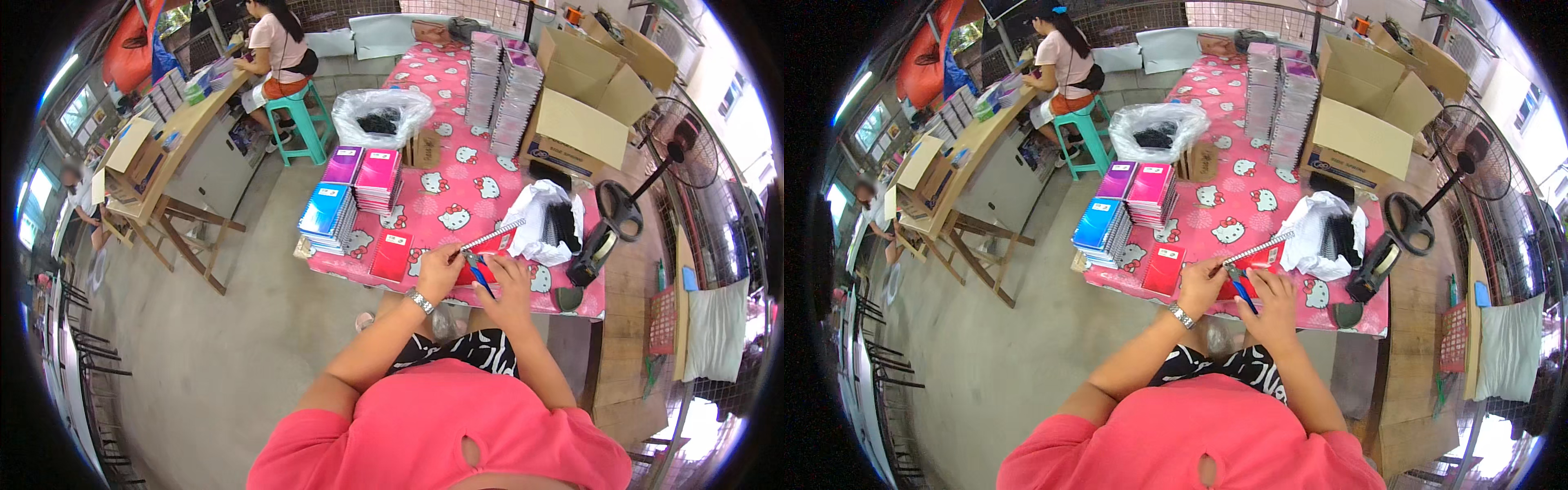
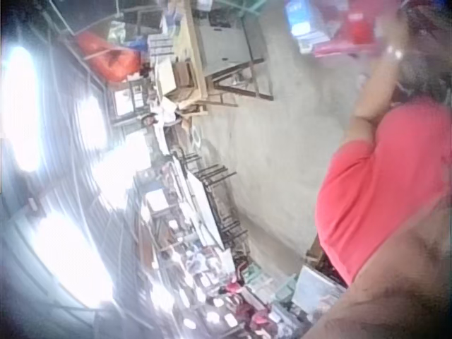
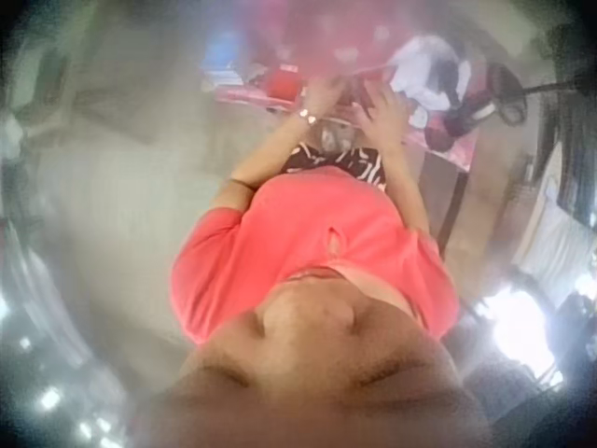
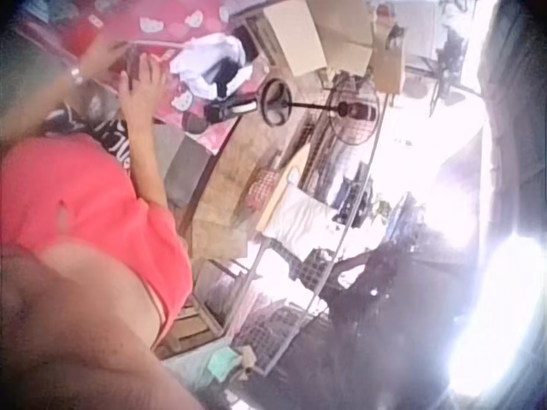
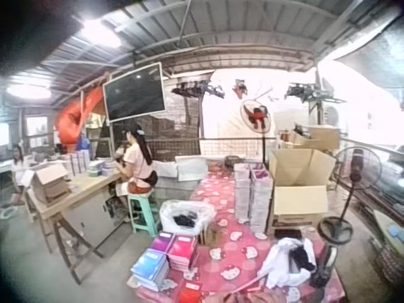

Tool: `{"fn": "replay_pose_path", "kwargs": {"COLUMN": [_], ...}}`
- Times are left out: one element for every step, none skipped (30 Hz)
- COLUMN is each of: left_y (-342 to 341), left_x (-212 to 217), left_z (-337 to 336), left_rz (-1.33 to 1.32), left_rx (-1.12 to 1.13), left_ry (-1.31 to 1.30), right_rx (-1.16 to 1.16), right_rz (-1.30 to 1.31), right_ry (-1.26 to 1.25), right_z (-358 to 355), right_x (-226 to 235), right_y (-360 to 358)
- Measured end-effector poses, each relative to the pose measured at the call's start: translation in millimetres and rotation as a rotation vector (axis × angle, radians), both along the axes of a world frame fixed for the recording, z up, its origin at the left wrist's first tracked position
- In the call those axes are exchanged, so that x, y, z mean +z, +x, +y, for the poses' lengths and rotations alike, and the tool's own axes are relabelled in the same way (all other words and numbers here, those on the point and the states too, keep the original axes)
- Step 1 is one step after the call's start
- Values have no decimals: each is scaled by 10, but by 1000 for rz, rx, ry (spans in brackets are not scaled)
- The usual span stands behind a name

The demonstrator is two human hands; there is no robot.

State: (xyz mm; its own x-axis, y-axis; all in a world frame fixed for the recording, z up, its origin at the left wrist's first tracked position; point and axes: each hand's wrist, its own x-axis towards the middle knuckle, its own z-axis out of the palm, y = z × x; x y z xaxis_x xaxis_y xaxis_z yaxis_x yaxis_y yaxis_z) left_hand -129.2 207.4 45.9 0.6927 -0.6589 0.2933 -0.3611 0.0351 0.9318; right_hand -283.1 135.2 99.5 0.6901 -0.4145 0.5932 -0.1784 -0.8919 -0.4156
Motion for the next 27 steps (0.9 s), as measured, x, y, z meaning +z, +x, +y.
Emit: {"fn": "replay_pose_path", "kwargs": {"left_y": [-9, -3, 1, -3, -24, -38, -39, -34, -22, -6, 24, 78, 153, 280, 430, 552, 650, 726, 797, 845, 927, 991, 1027, 1079, 1170, 1258, 1255], "left_x": [-11, -28, -44, -64, 8, 50, -14, -2, 9, 18, 89, 187, 290, 409, 536, 688, 801, 826, 840, 852, 736, 625, 512, 364, 36, -364, -593], "left_z": [2, -6, -17, -3, 28, 43, 27, 41, 65, 96, 120, 146, 173, 224, 278, 324, 357, 388, 401, 389, 372, 301, 177, 112, 143, 253, 305], "left_rz": [-6, -15, 6, 8, -40, -87, -104, -101, -165, -228, -229, -244, -260, -355, -450, -540, -631, -632, -714, -792, -836, -835, -784, -717, -712, -655, -605], "left_rx": [-10, -14, 8, 6, 36, 66, 65, 63, 87, 112, 114, 125, 137, 192, 245, 278, 306, 309, 297, 281, 257, 266, 139, 11, 30, 63, 74], "left_ry": [-4, -11, -25, -27, -11, 5, -42, -43, -59, -75, -78, -88, -98, -152, -201, -109, -17, -11, 146, 304, 478, 481, 765, 1044, 1052, 919, 775], "right_rx": [-14, -23, -16, -18, 27, 73, 66, 228, 397, 394, 313, 236, 240, 141, 44, 42, -152, -330, -327, -392, -443, -434, -422, -406, -455, -422, -365], "right_rz": [12, 20, 31, 32, 74, 113, 113, 79, 34, 37, 4, -26, -22, -150, -272, -268, -119, 27, 27, 192, 355, 355, 331, 305, 271, 262, 116], "right_ry": [7, 11, -9, -10, 375, 760, 760, 1301, 1839, 1839, 1631, 1426, 1426, 1222, 1016, 1023, 776, 521, 521, 396, 266, 264, 226, 188, 170, 166, 169], "right_z": [6, 10, 19, 23, 23, 16, -35, -93, -132, -133, -128, -138, -213, -336, -471, -648, -845, -948, -965, -971, -969, -1016, -1081, -1141, -1201, -1286, -1456], "right_x": [-14, -13, 22, -9, -60, -84, -68, 19, 65, 30, -32, -118, -206, -310, -445, -667, -933, -1123, -1216, -1285, -1303, -1304, -1278, -1226, -1118, -1043, -999], "right_y": [-21, -21, -26, -22, -24, -32, -52, -55, -62, -80, -102, -109, -135, -196, -271, -403, -571, -658, -679, -705, -691, -662, -605, -514, -351, -151, -38]}}
